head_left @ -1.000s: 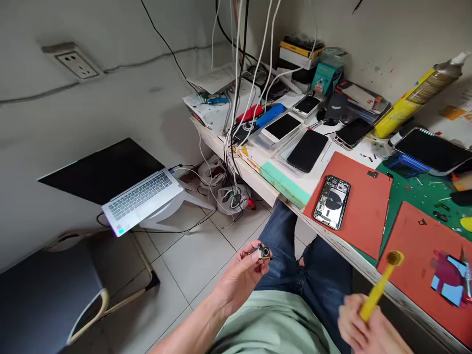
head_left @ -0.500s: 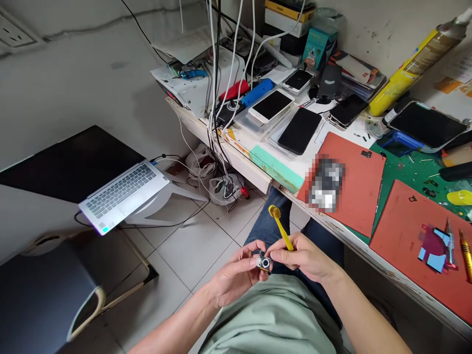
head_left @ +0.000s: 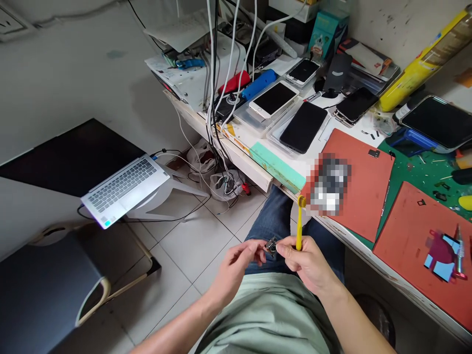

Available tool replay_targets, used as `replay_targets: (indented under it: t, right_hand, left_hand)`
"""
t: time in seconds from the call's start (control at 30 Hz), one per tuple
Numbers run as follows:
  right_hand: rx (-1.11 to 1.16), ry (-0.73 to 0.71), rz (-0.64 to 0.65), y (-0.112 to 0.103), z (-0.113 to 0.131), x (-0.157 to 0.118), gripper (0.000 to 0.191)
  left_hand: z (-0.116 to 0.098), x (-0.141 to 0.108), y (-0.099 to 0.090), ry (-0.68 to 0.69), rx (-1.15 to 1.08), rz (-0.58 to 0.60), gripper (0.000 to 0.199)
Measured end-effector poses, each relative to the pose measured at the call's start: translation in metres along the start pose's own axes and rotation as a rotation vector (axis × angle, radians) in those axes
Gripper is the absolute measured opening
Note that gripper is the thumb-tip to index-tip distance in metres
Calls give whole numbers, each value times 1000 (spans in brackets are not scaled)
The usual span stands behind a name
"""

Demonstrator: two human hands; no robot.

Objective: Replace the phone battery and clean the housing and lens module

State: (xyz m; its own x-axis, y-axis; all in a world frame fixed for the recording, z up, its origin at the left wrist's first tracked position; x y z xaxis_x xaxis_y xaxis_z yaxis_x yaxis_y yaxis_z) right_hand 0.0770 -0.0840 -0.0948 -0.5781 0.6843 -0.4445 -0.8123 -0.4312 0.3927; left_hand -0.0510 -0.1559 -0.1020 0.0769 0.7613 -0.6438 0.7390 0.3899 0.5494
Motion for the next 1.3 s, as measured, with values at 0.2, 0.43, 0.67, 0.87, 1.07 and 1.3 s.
replay_targets:
  t: [0.2, 0.43, 0.67, 0.87, 1.07, 1.3]
  right_hand:
    - [23, -85, -181, 1, -8, -8, 45]
    - [41, -119, -265, 5, -12, -10, 49]
    - [-122, -220, -295, -18, -10, -22, 48]
    - [-794, -520, -263, -42, 16, -44, 33]
    - [-1044, -896, -68, 19, 17, -46, 34]
    - [-1186, -917, -29, 47, 18, -22, 33]
  left_hand:
    - [-26, -11, 7, 266, 384, -199, 33]
    - [-36, -14, 11, 358, 503, -291, 24]
    - [-58, -22, 8, 497, 669, -392, 19]
    - [-95, -54, -5, 737, 888, -643, 11]
    - [-103, -78, -11, 820, 1002, -816, 16]
    - [-103, -95, -24, 811, 1002, -907, 18]
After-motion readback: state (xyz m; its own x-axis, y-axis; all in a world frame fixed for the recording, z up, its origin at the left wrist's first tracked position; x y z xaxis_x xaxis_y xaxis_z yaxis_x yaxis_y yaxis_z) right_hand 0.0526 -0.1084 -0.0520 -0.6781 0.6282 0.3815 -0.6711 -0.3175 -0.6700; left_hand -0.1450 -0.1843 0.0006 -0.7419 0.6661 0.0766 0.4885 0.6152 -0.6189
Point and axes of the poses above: each hand's wrist, its own x-axis towards the middle knuckle, its own y-axis out of the palm, z = x × y, the point moved 9 cm from there along x, towards the middle knuckle, and after that the axes turned 11 degrees about -y, right-handed, at the moved point
